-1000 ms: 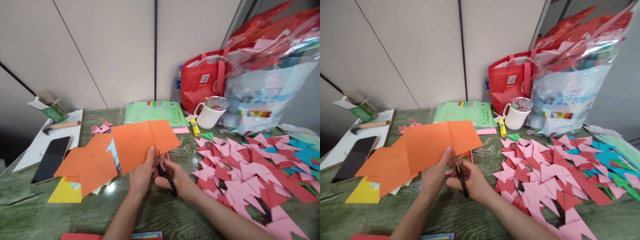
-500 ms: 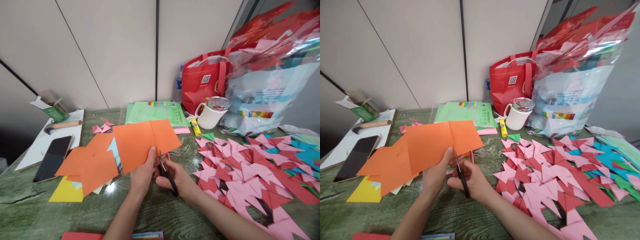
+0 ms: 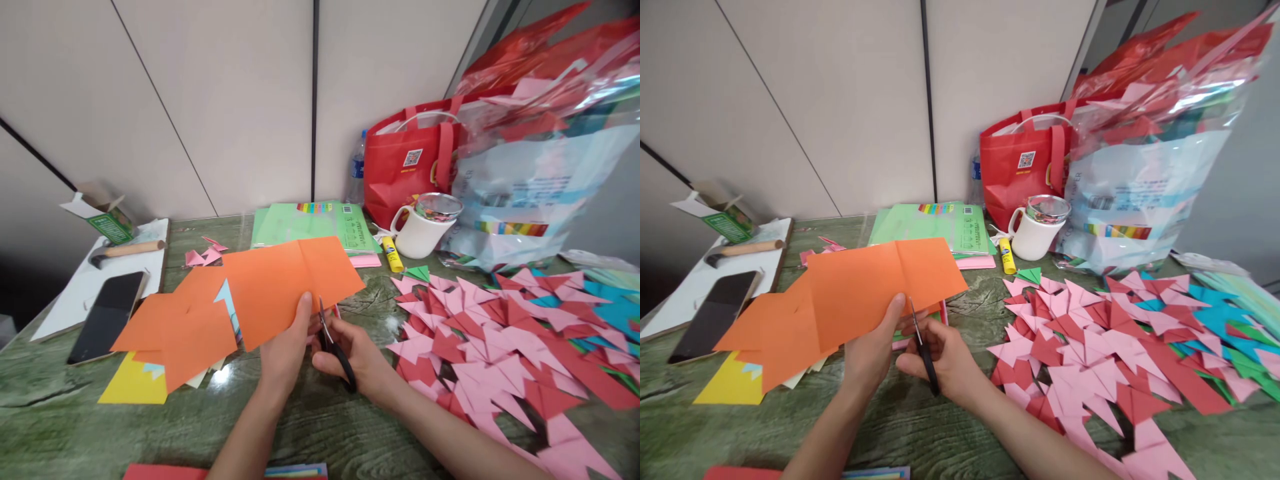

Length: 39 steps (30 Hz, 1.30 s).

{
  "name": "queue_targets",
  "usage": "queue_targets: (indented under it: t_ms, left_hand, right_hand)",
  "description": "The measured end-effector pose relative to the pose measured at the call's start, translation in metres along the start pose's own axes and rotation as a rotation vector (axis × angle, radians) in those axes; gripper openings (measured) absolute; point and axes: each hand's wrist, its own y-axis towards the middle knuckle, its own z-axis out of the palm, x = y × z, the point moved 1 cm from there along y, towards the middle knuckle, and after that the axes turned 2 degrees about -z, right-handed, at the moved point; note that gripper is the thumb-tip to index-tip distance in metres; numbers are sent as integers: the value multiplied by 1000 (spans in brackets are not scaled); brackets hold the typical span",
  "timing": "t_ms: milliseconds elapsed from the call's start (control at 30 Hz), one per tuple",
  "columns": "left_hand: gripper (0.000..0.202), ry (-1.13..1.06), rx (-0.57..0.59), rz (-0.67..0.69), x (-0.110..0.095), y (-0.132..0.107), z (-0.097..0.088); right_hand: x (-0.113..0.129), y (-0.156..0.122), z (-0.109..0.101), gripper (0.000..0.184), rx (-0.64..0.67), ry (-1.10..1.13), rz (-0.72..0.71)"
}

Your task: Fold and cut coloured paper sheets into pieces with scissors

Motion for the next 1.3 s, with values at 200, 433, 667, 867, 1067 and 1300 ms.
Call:
queue_targets:
  t_ms: [200, 433, 667, 867, 1067, 1300]
  left_hand:
    - [32, -64, 79, -51, 8, 4, 0]
    - [39, -41, 1, -11, 16, 8, -2]
    - [39, -154, 116, -55, 17, 8, 0]
    - [39, -225, 124, -58, 16, 6, 1]
    - [35, -201, 129, -44, 15, 6, 2]
    - [25, 89, -29, 100, 12, 4, -1]
  right_hand:
    - [-2, 1, -1, 40, -21, -11, -6]
    - [-4, 0, 0, 42, -49, -26, 11]
    - [-6, 0, 0, 37, -81, -19, 45]
    - [-8, -1, 0, 34, -106, -36, 64]
    - [-10, -1, 0, 34, -114, -22, 59]
    - [-10, -1, -2, 39, -110, 25, -12]
